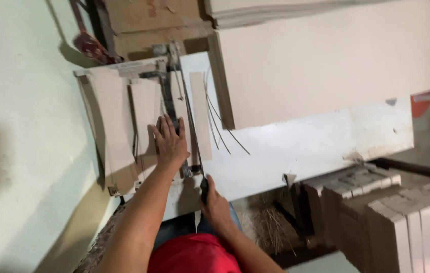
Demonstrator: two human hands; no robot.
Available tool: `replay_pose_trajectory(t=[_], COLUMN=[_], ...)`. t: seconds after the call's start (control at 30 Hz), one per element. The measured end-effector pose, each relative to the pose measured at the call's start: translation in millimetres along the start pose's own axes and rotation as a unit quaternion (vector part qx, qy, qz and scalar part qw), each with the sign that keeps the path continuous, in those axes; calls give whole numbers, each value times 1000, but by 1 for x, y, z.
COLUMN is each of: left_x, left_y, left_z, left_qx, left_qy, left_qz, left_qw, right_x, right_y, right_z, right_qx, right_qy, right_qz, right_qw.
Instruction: Using a manual paper cutter to slice cardboard sheets into thin strips, likely for use in weaving.
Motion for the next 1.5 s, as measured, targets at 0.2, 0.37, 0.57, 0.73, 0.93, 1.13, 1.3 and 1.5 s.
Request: replay_pose_trajectory(t=[0.2, 0.37, 0.57, 0.73, 0.93, 1.13, 1.3, 1.5], left_x=[-46, -68, -51, -9, 16, 25, 27, 37], left_y=[58, 94, 58, 115, 116, 89, 73, 68], left_z=[7, 31, 114, 69, 59, 71, 78, 64], left_qx=[-96, -141, -352, -216, -186, -228, -231, -207], left_qy=[84, 293, 420, 374, 346, 333, 326, 294], left_qz=[68, 33, -102, -145, -154, -129, -105, -51], left_qw=[989, 945, 830, 890, 906, 906, 911, 932], right_x=[103, 4, -14, -13, -12, -25, -25, -1], right_y=[-142, -75, -14, -18, -29, -19, -36, -61], right_z=[29, -80, -137, -141, -140, -151, -148, -116], right_qx=[148, 30, 4, -24, -41, -57, -21, -16], right_qy=[99, 119, 130, 144, 154, 170, 184, 82], right_qz=[-209, -81, 88, 56, 30, 33, -41, -248], right_qw=[962, 989, 988, 988, 987, 983, 982, 965])
Point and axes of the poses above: each hand's wrist, its own z-axis away from the middle knuckle, its own y-axis out of the palm, x = y × z, the point moved 9 cm from there along -z, towards the middle knuckle, and after that the axes turned 11 degrees about -z, right-handed, at the moved point
